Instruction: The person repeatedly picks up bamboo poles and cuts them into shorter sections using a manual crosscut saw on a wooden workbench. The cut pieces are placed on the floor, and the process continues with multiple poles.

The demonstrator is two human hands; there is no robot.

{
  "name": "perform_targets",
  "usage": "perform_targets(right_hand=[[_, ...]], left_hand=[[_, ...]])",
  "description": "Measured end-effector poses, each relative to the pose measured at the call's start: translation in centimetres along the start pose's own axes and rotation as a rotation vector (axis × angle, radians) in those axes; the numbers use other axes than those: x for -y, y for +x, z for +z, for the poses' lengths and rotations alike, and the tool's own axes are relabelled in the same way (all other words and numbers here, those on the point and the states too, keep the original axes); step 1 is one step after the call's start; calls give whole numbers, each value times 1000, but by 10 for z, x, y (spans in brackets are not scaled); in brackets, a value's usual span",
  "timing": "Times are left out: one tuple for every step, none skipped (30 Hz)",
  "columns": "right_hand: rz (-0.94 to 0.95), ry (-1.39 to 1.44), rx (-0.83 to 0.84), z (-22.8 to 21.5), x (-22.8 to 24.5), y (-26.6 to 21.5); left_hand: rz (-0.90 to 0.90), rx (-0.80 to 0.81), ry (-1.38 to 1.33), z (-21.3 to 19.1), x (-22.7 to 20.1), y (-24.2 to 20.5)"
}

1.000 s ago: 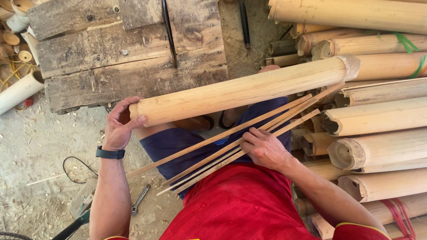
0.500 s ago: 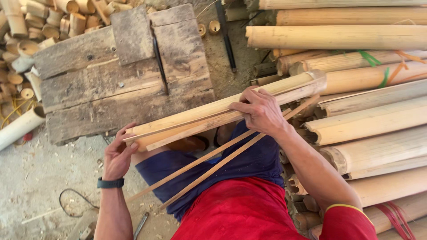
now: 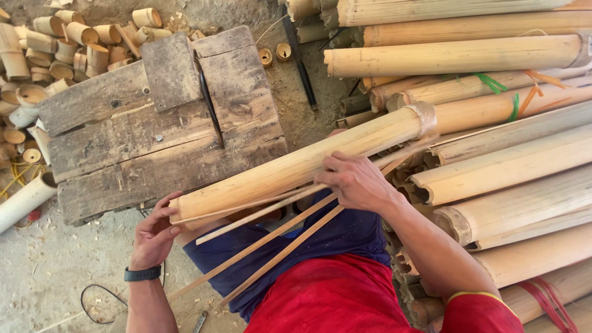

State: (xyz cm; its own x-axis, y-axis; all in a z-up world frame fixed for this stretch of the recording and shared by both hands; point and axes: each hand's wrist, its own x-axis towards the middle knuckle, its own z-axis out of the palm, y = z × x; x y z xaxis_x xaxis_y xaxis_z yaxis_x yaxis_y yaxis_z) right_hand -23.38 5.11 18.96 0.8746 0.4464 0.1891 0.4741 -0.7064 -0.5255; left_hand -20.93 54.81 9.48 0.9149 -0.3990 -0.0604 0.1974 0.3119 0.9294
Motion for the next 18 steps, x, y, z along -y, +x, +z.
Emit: perform_targets(right_hand=[[-12, -1, 33, -1, 3, -5], [-7, -12, 106, -1, 7, -9], [-2, -23, 175, 1, 11, -12], [2, -36, 245, 4, 16, -13], [32, 14, 329, 11, 26, -15], [62, 63, 413, 18, 38, -16], [93, 109, 497, 22, 44, -15], [37, 102, 391, 20, 46, -16], [-18, 96, 285, 16, 48, -19], [-74, 91, 180, 13, 47, -20], [-20, 1, 179, 9, 42, -15], [33, -89, 177, 5, 33, -9], [91, -181, 171, 2, 24, -2], [89, -206, 138, 3, 18, 6], [91, -237, 101, 4, 10, 13], [94, -267, 64, 5, 4, 19], [71, -285, 68, 10, -1, 26], [48, -303, 72, 15, -5, 33]], left_hand=[[-12, 17, -96, -2, -2, 0], [-23, 35, -191, -4, -3, 0], [-33, 54, -285, -5, -4, 0], [-36, 18, -191, -4, -4, 1], [-41, -19, -98, -3, -2, 2], [-48, -55, -5, -1, -1, 3], [-51, -79, 41, 1, 0, 4], [-55, -104, 86, 4, 2, 6], [-59, -128, 132, 6, 3, 8], [-86, -159, 162, 8, 3, 10], [-113, -187, 194, 10, 2, 11], [-140, -216, 225, 12, 0, 8], [-144, -206, 299, 13, -2, 7], [-148, -195, 373, 15, -5, 5], [-148, -177, 445, 18, -6, 6], [-126, -180, 442, 22, -6, 7], [-104, -183, 438, 26, -6, 8], [-83, -187, 433, 30, -6, 9]])
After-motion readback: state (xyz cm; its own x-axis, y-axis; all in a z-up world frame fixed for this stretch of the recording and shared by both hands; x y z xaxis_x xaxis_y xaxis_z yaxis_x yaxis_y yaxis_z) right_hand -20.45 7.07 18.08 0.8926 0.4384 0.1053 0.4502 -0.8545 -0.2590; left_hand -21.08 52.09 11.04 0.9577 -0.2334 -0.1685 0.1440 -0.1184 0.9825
